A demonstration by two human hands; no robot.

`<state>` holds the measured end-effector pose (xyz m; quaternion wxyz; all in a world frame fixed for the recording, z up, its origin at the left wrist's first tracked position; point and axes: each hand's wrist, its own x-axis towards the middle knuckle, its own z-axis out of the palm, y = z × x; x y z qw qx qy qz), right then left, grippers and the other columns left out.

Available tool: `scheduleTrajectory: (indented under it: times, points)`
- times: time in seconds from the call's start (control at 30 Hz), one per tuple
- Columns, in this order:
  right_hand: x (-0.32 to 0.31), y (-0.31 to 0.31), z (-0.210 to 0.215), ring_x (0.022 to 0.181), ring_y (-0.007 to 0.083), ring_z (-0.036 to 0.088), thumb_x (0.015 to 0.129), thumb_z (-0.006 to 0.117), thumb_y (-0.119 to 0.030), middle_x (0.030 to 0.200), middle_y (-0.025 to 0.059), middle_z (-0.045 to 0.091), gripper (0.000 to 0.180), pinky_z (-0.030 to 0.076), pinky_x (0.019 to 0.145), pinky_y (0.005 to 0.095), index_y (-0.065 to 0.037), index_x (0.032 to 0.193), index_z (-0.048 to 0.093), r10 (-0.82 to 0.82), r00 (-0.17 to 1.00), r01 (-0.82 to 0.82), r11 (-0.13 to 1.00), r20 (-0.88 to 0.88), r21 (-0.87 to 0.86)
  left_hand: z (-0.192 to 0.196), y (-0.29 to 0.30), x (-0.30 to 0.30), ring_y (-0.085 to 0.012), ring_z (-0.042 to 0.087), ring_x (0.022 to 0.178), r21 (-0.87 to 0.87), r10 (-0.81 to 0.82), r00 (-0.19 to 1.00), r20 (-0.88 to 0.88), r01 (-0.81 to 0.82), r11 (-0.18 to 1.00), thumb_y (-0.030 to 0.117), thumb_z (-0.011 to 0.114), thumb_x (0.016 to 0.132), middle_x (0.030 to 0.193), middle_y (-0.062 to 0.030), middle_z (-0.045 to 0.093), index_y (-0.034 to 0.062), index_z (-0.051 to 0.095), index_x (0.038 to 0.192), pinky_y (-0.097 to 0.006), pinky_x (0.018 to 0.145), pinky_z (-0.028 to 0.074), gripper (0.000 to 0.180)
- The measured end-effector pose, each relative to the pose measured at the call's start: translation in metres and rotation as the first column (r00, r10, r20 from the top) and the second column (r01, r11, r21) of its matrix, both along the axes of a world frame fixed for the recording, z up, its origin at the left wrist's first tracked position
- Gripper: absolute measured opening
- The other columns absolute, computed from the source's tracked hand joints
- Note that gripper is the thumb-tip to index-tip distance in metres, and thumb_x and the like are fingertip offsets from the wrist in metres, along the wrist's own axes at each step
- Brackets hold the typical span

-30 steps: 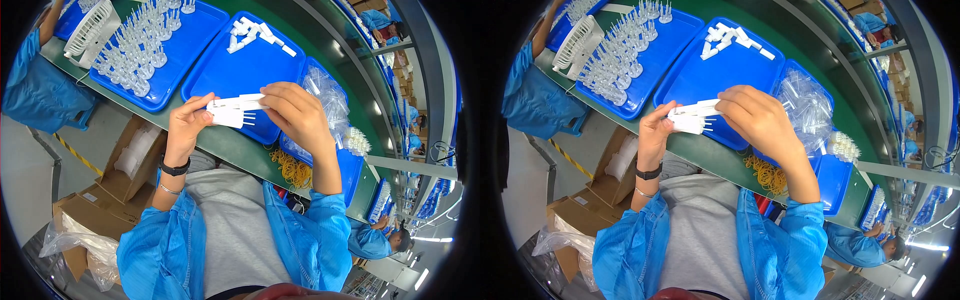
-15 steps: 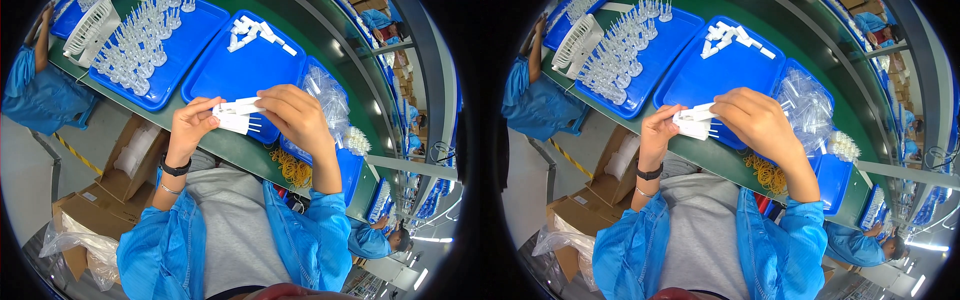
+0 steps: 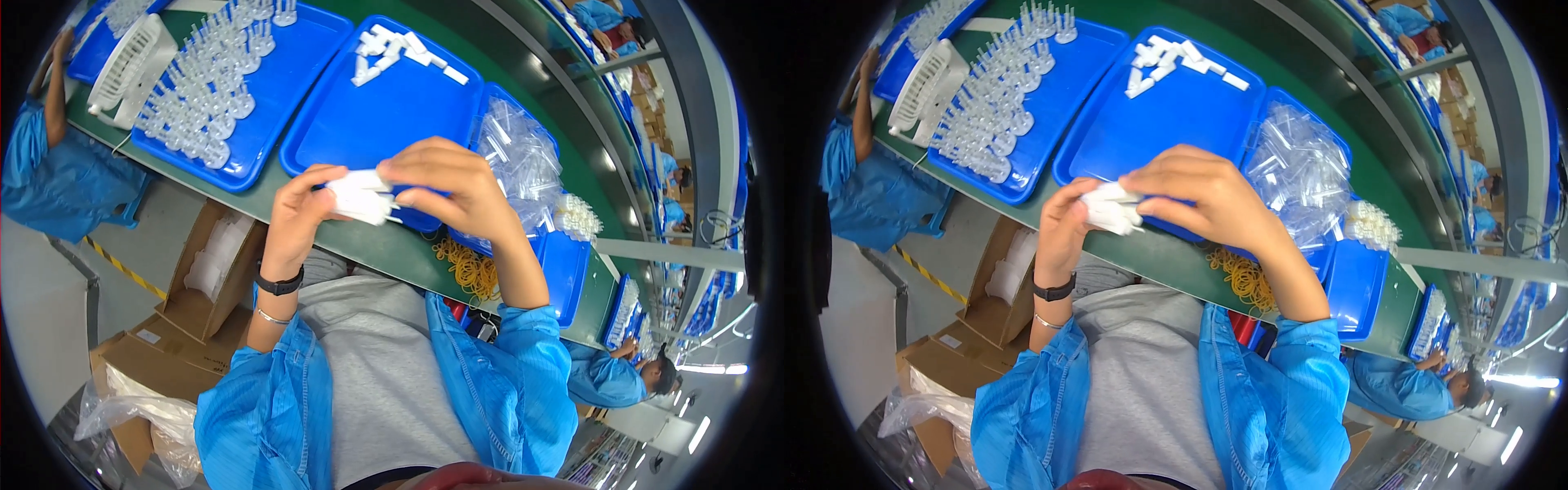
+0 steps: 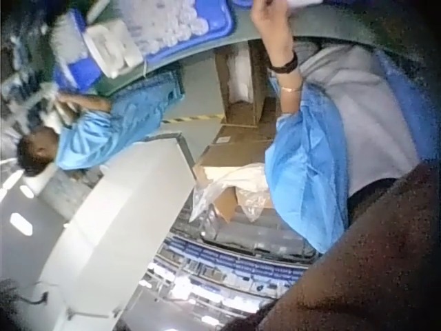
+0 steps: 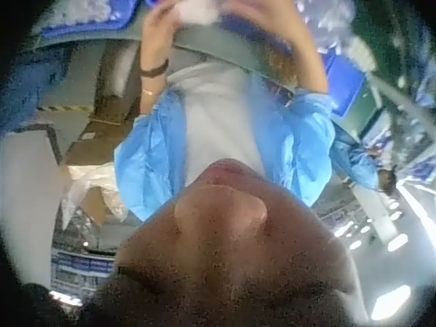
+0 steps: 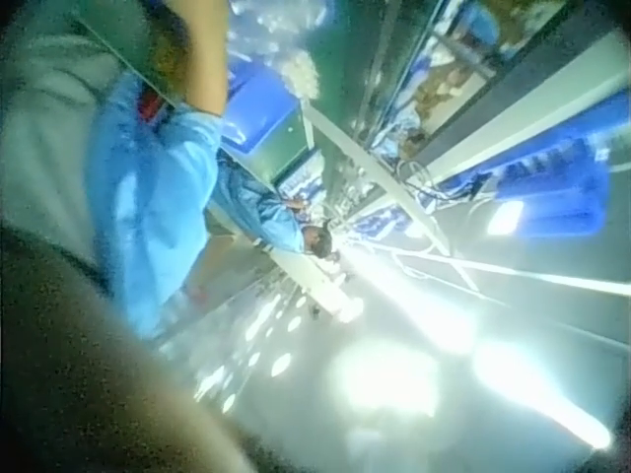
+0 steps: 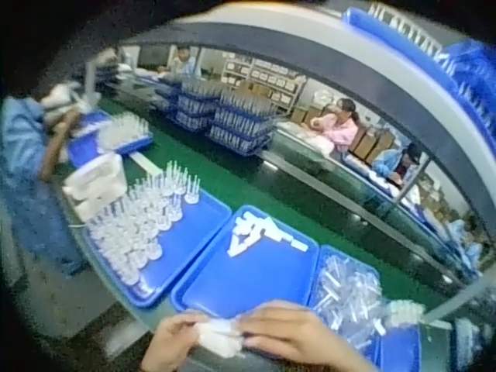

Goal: The person assembles plastic tubes into white plastic holders by hand, then secures them with rubber bands.

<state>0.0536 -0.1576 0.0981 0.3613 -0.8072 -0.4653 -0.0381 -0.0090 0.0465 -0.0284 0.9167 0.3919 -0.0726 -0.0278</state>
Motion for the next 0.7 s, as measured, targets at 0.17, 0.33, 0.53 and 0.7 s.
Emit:
scheduleTrajectory:
  times: [0.17,0.33,0.53,0.7]
  points:
    - [0.009,-0.048,0.013,0.101,0.0273,0.058,0.077,0.063,-0.004,0.097,0.0100,0.066,0.027,0.045,0.088,0.0383,-0.006,0.104,0.068,-0.342,0.918,0.384,0.891,0.200,-0.241,-0.010,0.014,0.006,-0.0318,0.062,0.103,-0.251,-0.012,0.990,-0.140,-0.024,0.968,0.015,0.052,0.095,0.126,-0.0217,0.052,-0.0023,0.043,0.130,-0.035,0.079,0.059,0.040]
    - [0.002,-0.100,-0.013,0.119,0.0307,0.047,0.074,0.061,-0.002,0.115,0.0111,0.060,0.039,0.035,0.102,0.0450,-0.008,0.112,0.064,-0.387,0.858,0.514,0.635,0.339,-0.577,-0.007,0.010,0.009,-0.0312,0.064,0.100,-0.274,-0.048,0.999,-0.001,0.046,0.960,0.020,0.057,0.093,0.125,-0.0215,0.053,-0.0016,0.035,0.137,-0.033,0.080,0.058,0.054]
    - [0.002,-0.114,-0.030,0.114,0.0290,0.050,0.073,0.065,-0.002,0.105,0.0095,0.061,0.041,0.036,0.101,0.0430,-0.011,0.113,0.064,-0.384,0.837,0.545,0.649,0.389,-0.531,-0.016,0.006,0.010,-0.0307,0.066,0.093,-0.361,-0.202,0.979,-0.032,0.177,0.916,0.028,0.061,0.090,0.124,-0.0228,0.054,-0.0022,0.032,0.138,-0.031,0.076,0.059,0.064]
    - [0.009,-0.113,-0.033,0.107,0.0268,0.051,0.069,0.072,-0.008,0.096,0.0064,0.058,0.037,0.040,0.093,0.0398,-0.011,0.106,0.066,-0.320,0.859,0.496,0.713,0.400,-0.495,-0.014,-0.002,0.008,-0.0318,0.065,0.095,-0.396,-0.228,0.973,-0.034,0.196,0.897,0.034,0.056,0.093,0.123,-0.0232,0.054,-0.0034,0.035,0.133,-0.034,0.074,0.060,0.059]
